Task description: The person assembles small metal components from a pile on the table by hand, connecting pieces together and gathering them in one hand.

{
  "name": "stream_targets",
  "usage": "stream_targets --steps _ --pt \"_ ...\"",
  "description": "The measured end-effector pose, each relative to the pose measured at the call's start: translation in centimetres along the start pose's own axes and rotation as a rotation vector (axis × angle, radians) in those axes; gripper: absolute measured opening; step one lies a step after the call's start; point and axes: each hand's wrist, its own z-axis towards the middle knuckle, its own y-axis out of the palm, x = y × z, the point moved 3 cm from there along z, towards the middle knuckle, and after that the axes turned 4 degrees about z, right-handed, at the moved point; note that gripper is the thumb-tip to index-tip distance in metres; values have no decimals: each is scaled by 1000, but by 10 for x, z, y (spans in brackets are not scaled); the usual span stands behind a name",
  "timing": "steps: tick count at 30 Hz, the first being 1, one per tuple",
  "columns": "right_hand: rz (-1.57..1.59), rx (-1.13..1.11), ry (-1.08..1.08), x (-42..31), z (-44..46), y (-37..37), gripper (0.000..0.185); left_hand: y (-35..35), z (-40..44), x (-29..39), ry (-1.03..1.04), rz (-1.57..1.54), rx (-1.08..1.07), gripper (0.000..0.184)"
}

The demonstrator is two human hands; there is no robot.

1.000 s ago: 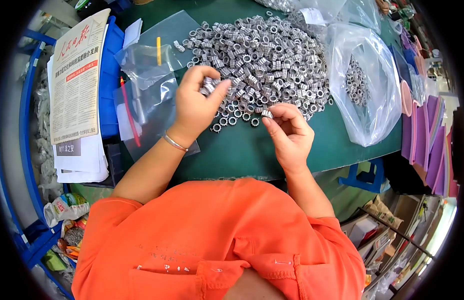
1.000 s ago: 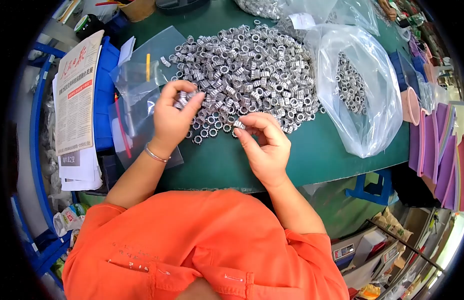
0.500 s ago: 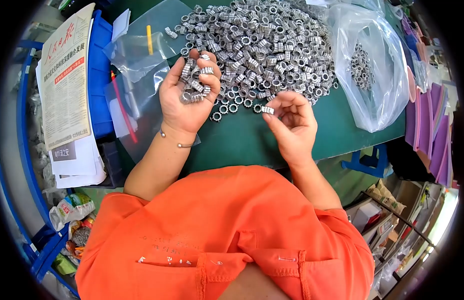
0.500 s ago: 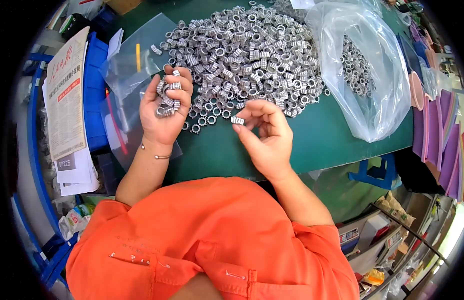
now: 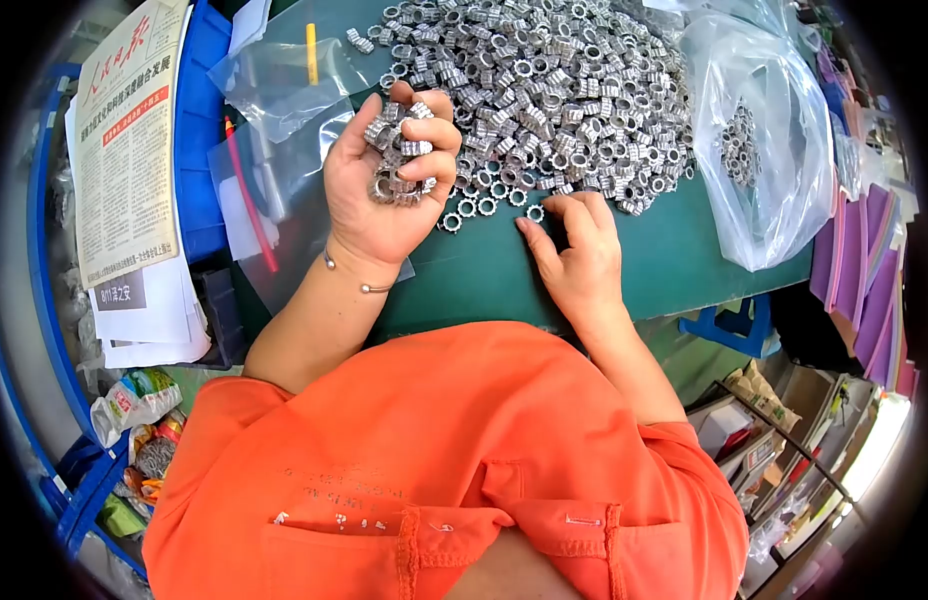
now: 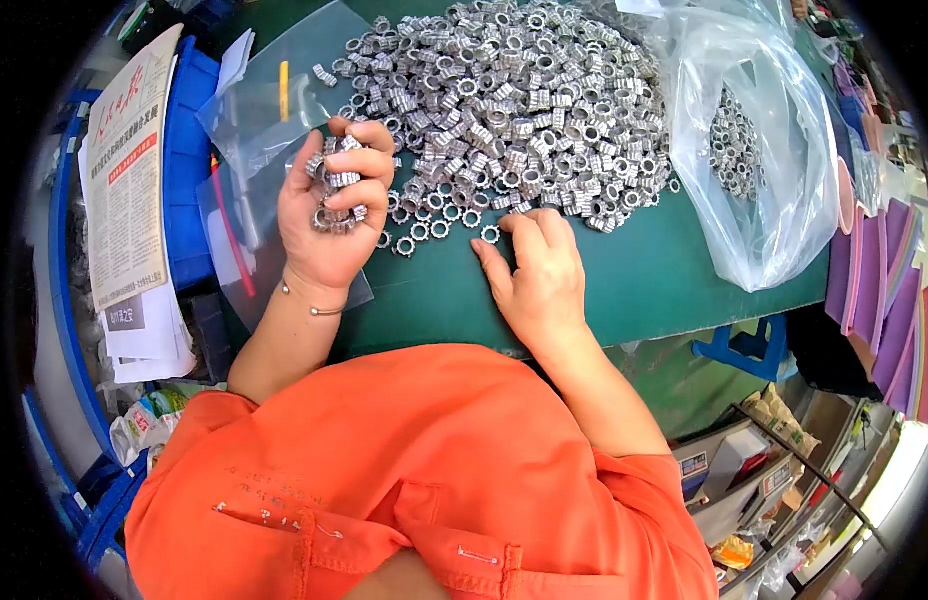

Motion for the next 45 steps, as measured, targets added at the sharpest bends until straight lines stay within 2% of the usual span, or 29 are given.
stream_targets --steps 3,5,7,9,14,17,19,21,23,24,26,37,42,45 --pt "94 -15 -10 2 -1 -2 21 -1 0 0 11 6 9 17" --pt "455 -45 195 8 -8 -1 20 -3 0 0 19 22 21 17" --pt "554 -33 205 7 -11 -1 23 -3 0 0 17 25 30 17" --pt "802 20 309 3 -12 -2 26 -4 0 0 14 32 36 16" --pt "871 61 366 0 -13 -7 26 -5 1 0 15 37 50 16" --pt "975 -43 350 6 -15 -6 23 -5 1 -1 13 34 63 16" --pt "1186 -21 522 5 -17 -4 21 -5 0 -1 13 39 65 16" --pt "1274 25 501 10 -20 -1 22 -6 1 0 16 50 64 16" --pt "1477 1 637 11 -24 -1 23 -5 0 -1 15 40 57 17" --pt "1476 -2 630 12 -25 -1 23 -5 0 -1 17 41 50 17" --pt "1630 -105 636 13 -27 3 23 -5 0 -1 23 47 68 17" --pt "1653 -89 705 7 -26 4 25 -6 1 -1 18 52 55 18" --pt "1629 -88 796 2 -26 2 14 -6 1 -1 11 55 53 18" --pt "1675 -142 799 4 -28 2 16 -6 1 -1 13 60 56 17"
